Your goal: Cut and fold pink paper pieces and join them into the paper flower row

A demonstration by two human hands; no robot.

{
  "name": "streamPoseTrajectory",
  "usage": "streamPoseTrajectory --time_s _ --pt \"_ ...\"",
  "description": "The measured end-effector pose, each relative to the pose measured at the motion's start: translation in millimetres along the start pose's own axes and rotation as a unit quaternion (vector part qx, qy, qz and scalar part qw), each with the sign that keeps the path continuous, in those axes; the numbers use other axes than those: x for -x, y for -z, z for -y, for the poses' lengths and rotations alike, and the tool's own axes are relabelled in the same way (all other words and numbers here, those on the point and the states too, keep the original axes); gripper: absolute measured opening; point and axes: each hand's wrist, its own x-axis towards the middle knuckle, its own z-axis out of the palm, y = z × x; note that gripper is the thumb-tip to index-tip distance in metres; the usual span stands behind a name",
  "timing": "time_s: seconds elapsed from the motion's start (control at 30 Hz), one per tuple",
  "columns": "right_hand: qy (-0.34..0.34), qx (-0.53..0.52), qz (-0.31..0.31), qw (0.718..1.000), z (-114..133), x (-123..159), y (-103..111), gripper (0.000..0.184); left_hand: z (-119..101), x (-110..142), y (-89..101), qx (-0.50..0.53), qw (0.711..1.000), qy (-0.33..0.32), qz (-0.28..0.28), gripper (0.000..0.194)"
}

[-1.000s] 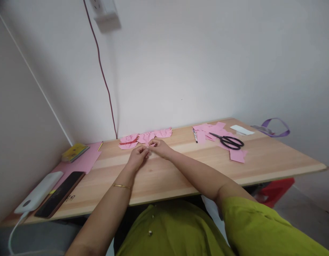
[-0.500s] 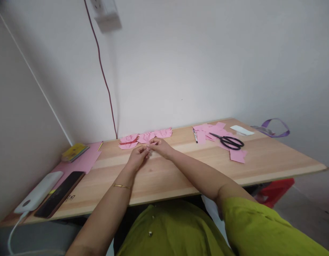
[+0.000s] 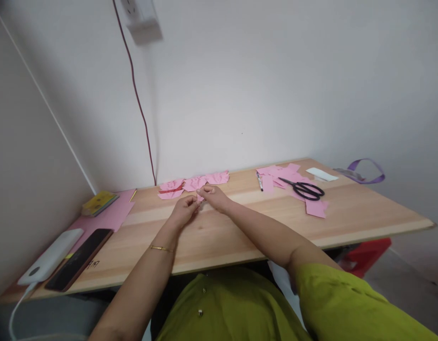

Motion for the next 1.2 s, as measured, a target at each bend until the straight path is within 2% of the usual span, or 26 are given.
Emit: streamPoseTrajectory --time_s 0.17,0.27,0.37,0.47,0.8,0.97,1.2 --pt "-0.007 0.001 -0.005 1.000 -1 0 1 0.043 -1 0 -0.6 0.018 1.000 -0.006 0.008 0.018" --pt "-0.028 -0.044 0.007 0.999 -1 0 1 0.044 0 0 -1.4 0.020 1.000 0.008 -0.002 0.019" --pt "-0.038 -0.081 0.040 0.995 2 0 1 0.036 4 -2 -2.4 0.036 0.999 0.029 -0.023 0.019" --pt "-0.038 -0.071 0.042 0.996 6 1 0 0.029 9 -3 -3.6 0.070 0.996 0.041 -0.029 0.016" --pt "0.022 -0.035 0.013 0.999 -1 -1 -2 0.027 2 0 -3.5 0.085 0.996 0.030 -0.014 0.027" --pt "-0.018 -0.069 0.022 0.997 2 1 -2 0.026 4 -2 -4.3 0.087 0.995 0.035 -0.019 0.022" --pt "-0.037 -0.090 0.020 0.995 5 0 -2 0.025 2 -1 -4.5 0.073 0.996 0.032 -0.033 0.014"
